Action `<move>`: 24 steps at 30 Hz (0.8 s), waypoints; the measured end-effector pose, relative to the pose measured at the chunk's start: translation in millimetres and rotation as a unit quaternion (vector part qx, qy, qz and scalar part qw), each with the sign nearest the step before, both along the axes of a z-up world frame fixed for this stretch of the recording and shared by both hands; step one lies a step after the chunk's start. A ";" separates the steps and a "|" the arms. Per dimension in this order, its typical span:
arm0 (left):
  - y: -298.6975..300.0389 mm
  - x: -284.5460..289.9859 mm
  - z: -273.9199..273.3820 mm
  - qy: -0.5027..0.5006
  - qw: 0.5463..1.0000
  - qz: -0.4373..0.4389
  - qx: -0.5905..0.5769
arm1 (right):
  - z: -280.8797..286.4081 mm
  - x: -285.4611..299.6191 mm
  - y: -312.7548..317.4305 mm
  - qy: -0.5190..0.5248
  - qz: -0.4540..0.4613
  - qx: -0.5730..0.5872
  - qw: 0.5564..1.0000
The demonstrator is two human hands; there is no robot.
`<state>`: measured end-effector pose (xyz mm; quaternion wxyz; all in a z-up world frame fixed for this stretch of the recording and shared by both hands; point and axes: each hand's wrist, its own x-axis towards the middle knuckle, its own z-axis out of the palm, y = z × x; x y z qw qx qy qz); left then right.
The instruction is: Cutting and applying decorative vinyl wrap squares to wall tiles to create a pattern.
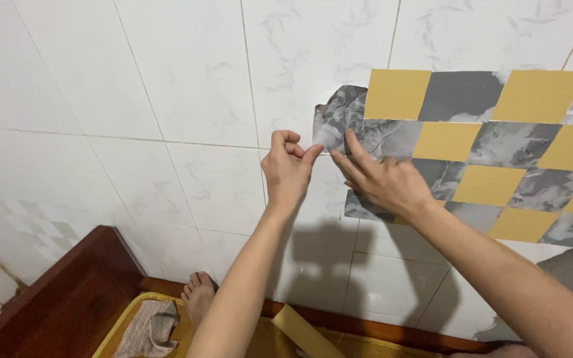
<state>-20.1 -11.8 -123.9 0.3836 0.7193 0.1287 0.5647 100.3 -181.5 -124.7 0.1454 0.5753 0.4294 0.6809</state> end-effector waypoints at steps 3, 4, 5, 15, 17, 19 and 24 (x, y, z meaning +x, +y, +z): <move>4.7 -2.8 -2.8 0.015 1.000 0.004 -0.027 | -1.1 -1.5 2.9 -0.009 -0.002 0.004 1.000; 6.5 -5.6 -3.5 0.020 1.000 0.010 -0.017 | -0.7 -2.0 2.9 0.000 -0.015 -0.006 1.000; 8.4 -7.1 -2.8 0.024 1.000 0.015 -0.007 | 0.8 -1.5 2.8 0.008 -0.029 -0.015 0.999; 24.2 19.1 -49.6 -0.043 0.843 0.134 0.519 | -2.3 -2.7 6.5 -0.022 0.003 0.004 1.000; 37.0 17.7 -71.1 0.023 0.808 0.167 0.564 | -3.6 -7.4 -0.1 -0.016 0.005 0.000 1.000; 37.5 4.3 -69.6 0.044 0.803 0.184 0.565 | -6.6 -2.4 -4.6 -0.012 0.006 0.003 1.000; 39.8 -5.9 -74.1 0.089 0.802 0.221 0.548 | -3.7 -0.5 -14.2 -0.015 0.023 0.007 1.000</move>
